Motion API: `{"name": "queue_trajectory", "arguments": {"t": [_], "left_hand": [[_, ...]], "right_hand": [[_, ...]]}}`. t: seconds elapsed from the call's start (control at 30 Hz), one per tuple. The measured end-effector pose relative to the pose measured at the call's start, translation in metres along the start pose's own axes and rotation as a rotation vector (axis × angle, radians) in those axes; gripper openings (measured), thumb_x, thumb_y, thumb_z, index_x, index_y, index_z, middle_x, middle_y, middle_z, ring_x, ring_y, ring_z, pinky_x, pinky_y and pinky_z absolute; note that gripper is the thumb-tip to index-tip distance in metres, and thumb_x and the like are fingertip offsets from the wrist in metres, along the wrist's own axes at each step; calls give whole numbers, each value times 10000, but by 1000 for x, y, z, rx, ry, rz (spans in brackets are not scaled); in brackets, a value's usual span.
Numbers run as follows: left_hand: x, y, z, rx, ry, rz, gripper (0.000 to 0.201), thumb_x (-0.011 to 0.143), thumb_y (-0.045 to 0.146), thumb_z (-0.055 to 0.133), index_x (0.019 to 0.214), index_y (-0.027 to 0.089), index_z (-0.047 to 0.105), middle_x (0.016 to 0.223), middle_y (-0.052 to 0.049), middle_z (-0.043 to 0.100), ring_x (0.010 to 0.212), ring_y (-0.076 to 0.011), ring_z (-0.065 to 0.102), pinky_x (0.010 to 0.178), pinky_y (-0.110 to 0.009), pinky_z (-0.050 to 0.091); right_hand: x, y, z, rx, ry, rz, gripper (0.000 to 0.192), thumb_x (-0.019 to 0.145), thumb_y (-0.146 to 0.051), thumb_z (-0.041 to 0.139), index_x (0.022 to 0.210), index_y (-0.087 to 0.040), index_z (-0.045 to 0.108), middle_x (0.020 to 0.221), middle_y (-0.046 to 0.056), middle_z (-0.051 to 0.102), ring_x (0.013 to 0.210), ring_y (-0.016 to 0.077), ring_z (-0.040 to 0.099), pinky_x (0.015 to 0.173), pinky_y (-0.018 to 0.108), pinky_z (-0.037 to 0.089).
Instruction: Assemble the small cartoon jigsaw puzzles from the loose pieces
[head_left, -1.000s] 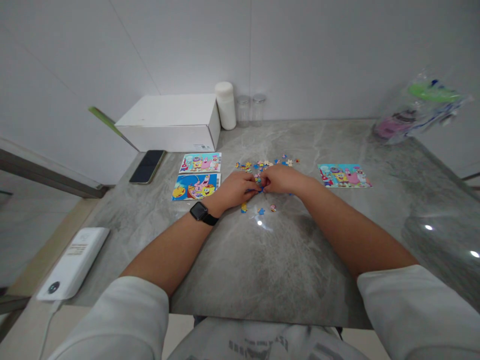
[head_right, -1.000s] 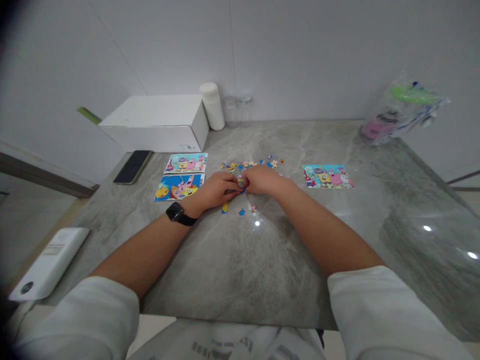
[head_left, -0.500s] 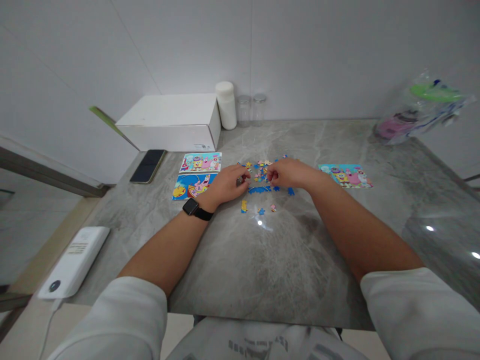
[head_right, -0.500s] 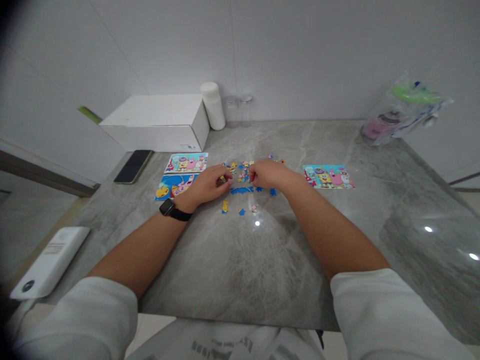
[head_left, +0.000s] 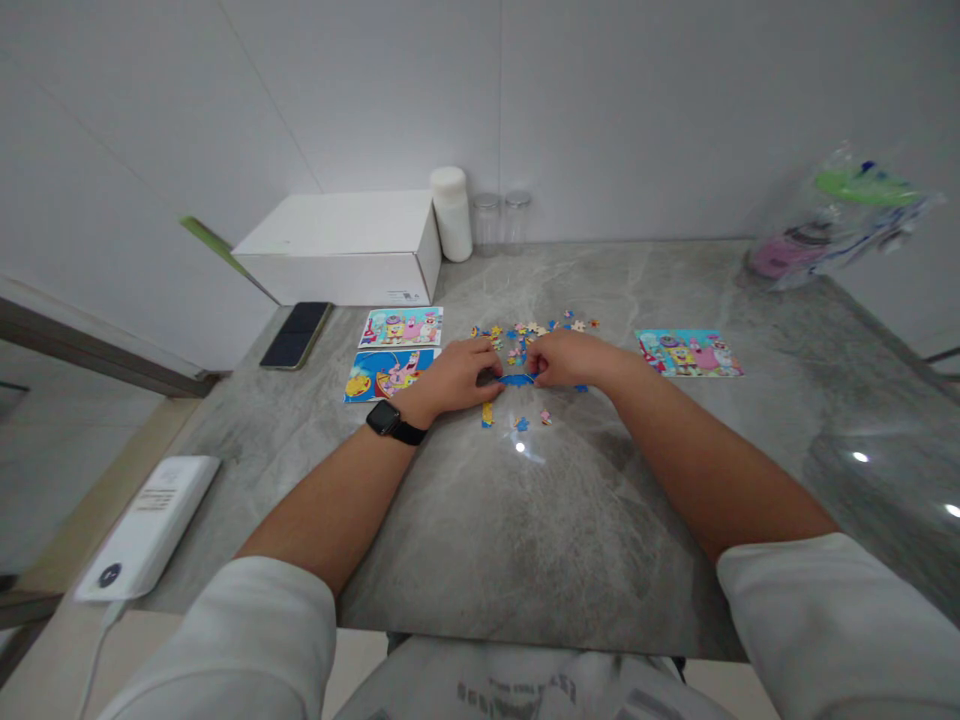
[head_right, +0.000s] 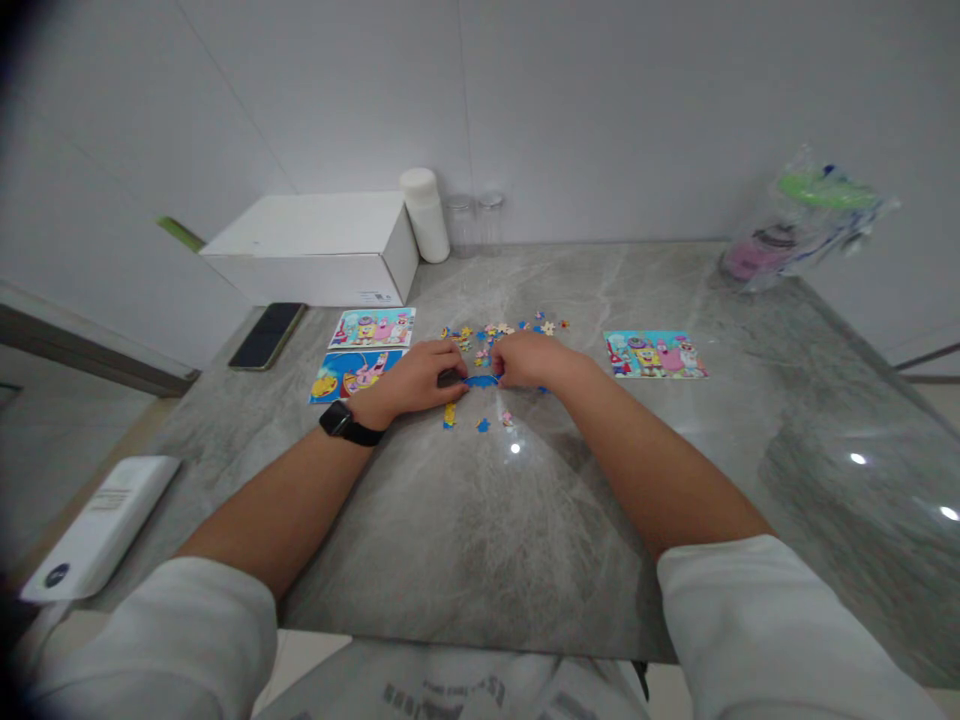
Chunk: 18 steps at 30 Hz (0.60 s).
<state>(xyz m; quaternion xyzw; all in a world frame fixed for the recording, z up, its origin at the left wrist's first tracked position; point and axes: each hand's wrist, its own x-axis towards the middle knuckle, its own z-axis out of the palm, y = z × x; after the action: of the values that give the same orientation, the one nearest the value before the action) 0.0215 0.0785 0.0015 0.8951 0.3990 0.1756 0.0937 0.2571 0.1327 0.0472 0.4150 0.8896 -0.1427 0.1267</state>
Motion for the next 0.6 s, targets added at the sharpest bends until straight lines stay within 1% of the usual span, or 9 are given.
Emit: {"name": "queue_trajectory", "arguments": {"t": [0.3, 0.6], "left_hand": [[1, 0, 1, -41, 8, 4, 165, 905, 319, 727, 1009, 193, 748, 1029, -79, 700, 994, -237, 657, 891, -368, 510], [1, -1, 2, -68, 20, 17, 167, 909, 313, 719, 1018, 191, 752, 1036, -84, 703, 999, -241, 658, 907, -381, 512]], "right_hand": [[3, 1, 3, 12, 11, -5, 234, 816, -243, 778, 1044, -242, 830, 1032, 52, 818, 907, 221, 723, 735, 282, 457], [9, 8, 9, 63, 25, -69, 241, 791, -192, 783, 1020, -251, 828, 955, 34, 813, 835, 208, 711, 695, 284, 435]]}}
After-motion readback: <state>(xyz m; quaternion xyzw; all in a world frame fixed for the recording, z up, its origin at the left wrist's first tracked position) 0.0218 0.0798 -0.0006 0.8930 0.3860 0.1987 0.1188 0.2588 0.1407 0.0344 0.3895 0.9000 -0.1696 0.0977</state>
